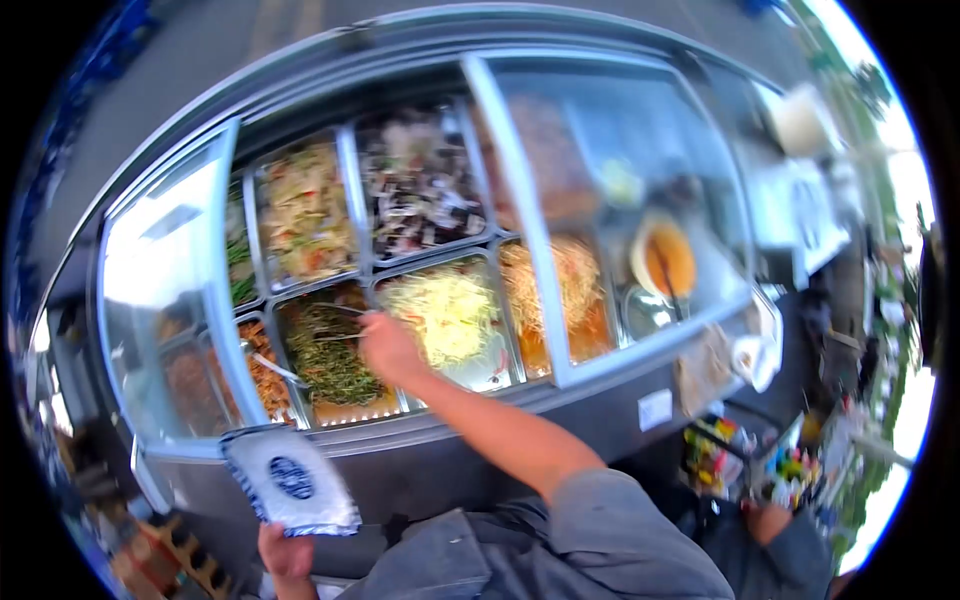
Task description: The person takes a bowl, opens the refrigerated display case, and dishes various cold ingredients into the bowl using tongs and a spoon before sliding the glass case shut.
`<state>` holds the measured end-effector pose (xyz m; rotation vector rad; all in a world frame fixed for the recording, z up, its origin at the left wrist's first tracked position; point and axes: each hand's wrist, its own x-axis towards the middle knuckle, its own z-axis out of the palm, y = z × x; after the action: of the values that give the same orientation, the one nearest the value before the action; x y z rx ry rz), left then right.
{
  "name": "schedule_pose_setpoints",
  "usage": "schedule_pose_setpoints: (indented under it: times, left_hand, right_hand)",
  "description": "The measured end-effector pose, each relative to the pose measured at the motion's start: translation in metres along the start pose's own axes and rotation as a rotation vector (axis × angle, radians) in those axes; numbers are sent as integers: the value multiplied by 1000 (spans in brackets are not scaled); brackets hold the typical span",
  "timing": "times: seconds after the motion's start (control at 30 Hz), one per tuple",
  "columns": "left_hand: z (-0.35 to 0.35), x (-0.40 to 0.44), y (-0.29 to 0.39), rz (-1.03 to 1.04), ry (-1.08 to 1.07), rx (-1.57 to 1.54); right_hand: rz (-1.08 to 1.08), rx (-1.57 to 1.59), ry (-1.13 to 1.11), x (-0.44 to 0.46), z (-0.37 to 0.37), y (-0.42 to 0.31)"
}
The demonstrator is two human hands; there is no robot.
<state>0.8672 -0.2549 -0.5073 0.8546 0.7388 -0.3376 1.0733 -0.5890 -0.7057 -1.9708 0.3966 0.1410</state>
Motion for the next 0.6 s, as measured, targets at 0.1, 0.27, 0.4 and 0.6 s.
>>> schedule_pose_setpoints:
  times: [0.1, 0.27, 0.4, 0.6]
  left_hand:
    - [34, 3, -21, 41, 56, -17]
    - [32, -9, -42, -44, 166, -24]
    - [6, -28, -43, -127, 425, 94]
    - [10, 15, -29, -237, 516, 185]
  right_hand:
    - [-96, -250, 299, 72, -27, 19]
    - [-105, -500, 82, 146, 17, -11]
    - [-49, -718, 15, 152, 72, -15]
    - [130, -720, 72, 153, 102, 4]
